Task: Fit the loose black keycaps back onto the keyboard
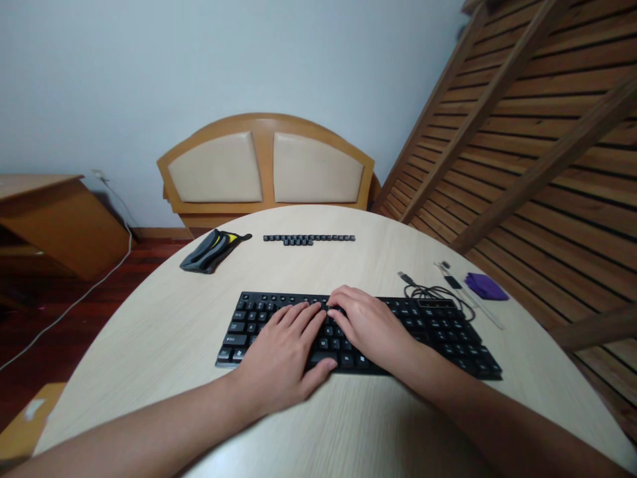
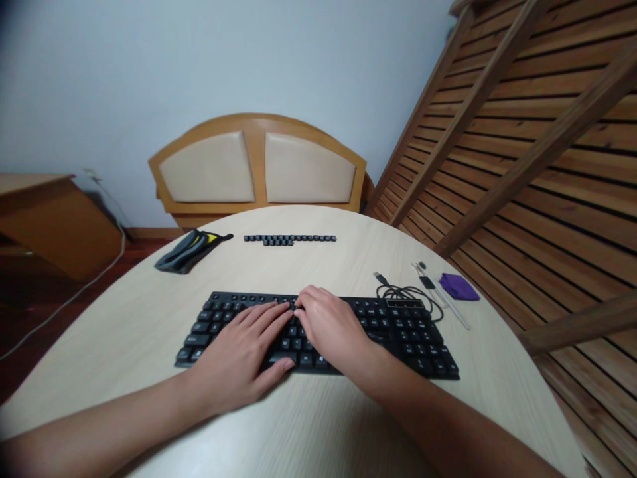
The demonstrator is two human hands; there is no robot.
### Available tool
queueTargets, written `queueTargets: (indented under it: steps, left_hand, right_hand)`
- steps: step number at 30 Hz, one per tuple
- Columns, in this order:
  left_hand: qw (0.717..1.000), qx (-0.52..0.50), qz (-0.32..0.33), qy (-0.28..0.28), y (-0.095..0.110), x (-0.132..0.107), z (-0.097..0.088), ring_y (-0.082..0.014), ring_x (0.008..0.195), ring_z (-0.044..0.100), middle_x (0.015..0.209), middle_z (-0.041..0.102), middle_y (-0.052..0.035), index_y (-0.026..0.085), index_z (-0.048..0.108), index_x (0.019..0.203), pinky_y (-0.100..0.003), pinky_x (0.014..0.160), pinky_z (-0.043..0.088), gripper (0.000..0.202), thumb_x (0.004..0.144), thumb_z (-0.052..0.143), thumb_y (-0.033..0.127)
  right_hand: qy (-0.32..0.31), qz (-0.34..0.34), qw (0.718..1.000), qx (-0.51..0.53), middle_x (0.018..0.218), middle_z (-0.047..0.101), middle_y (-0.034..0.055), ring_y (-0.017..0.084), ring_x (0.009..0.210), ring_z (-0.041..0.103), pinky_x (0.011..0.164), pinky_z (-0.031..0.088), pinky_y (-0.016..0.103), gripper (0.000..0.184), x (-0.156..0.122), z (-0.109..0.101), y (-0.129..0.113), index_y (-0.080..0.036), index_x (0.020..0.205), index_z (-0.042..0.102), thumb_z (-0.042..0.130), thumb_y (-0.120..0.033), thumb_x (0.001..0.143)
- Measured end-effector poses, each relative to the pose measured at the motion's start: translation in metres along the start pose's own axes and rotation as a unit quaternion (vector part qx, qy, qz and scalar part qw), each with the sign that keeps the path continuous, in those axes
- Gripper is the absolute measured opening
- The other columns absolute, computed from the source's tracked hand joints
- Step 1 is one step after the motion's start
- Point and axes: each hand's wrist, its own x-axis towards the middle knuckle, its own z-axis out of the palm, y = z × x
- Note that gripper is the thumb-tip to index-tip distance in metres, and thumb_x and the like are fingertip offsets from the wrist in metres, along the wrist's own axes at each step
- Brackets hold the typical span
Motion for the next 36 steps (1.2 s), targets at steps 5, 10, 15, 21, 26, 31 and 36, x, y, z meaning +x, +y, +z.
queueTargets:
  steps: [5,10,15,21,26,31,36]
  left_hand:
    - [1.0,-0.003,-0.001,-0.002,0.0,0.0,-0.001,-0.0345,0.134,0.046,0.149,0.049,-0.0149,0.01,0.047,0.144,-0.052,0.111,0.038,0.066,0.094,0.052,0.053]
    - [1.0,-0.005,-0.001,-0.006,0.0,0.0,-0.002,-0.0344,0.135,0.046,0.149,0.048,-0.0152,0.009,0.047,0.143,-0.052,0.112,0.038,0.066,0.094,0.051,0.053]
    - [1.0,-0.027,-0.003,0.008,0.0,0.0,-0.002,-0.0337,0.134,0.047,0.147,0.051,-0.0148,0.011,0.047,0.143,-0.051,0.112,0.038,0.065,0.093,0.054,0.053]
    - [0.997,-0.056,-0.039,0.024,-0.006,0.011,-0.018,-0.0273,0.12,0.057,0.131,0.064,-0.0101,0.016,0.06,0.127,-0.044,0.104,0.046,0.041,0.099,0.047,0.043]
    - [0.994,0.016,-0.111,0.002,-0.044,0.042,-0.025,-0.0259,0.108,0.063,0.118,0.068,-0.008,0.019,0.067,0.112,-0.037,0.088,0.053,0.033,0.099,0.048,0.043]
    - [0.986,0.085,-0.142,-0.017,-0.1,0.082,-0.018,-0.0263,0.109,0.063,0.12,0.067,-0.0093,0.019,0.066,0.118,-0.034,0.085,0.052,0.031,0.099,0.049,0.035]
    - [0.978,0.127,-0.165,-0.024,-0.131,0.109,-0.012,-0.0283,0.112,0.06,0.121,0.065,-0.0122,0.018,0.064,0.12,-0.035,0.087,0.049,0.028,0.095,0.052,0.024]
  right_hand:
    - [0.015,-0.024,0.998,0.051,0.1,0.069,0.007,0.022,0.096,0.065,0.088,0.051,0.037,0.009,0.001,0.002,0.011,-0.018,0.097,0.067,0.059,-0.018,0.093]
    - [0.052,-0.053,0.988,0.134,0.099,0.07,0.0049,0.019,0.096,0.065,0.089,0.051,0.034,0.01,0.001,0.007,0.022,-0.019,0.096,0.068,0.062,-0.016,0.088]
    - [0.072,-0.033,0.985,0.156,0.095,0.07,0.0033,0.018,0.092,0.065,0.087,0.05,0.033,0.014,0.001,0.009,0.023,-0.021,0.092,0.068,0.056,-0.013,0.09]
    - [0.071,-0.041,0.986,0.147,0.094,0.069,0.0033,0.019,0.092,0.064,0.086,0.05,0.034,0.01,0.002,0.01,0.023,-0.02,0.089,0.067,0.06,-0.013,0.086]
    - [0.069,-0.041,0.987,0.14,0.094,0.069,0.0031,0.019,0.093,0.064,0.086,0.049,0.035,0.009,0.002,0.01,0.023,-0.021,0.089,0.066,0.06,-0.014,0.087]
    - [0.066,-0.033,0.988,0.138,0.093,0.07,0.0025,0.019,0.092,0.064,0.085,0.049,0.034,0.012,0.001,0.009,0.021,-0.021,0.089,0.066,0.058,-0.013,0.087]
    - [0.065,-0.038,0.987,0.141,0.093,0.07,0.0028,0.018,0.092,0.063,0.086,0.049,0.035,0.012,0.001,0.008,0.021,-0.021,0.09,0.066,0.057,-0.013,0.088]
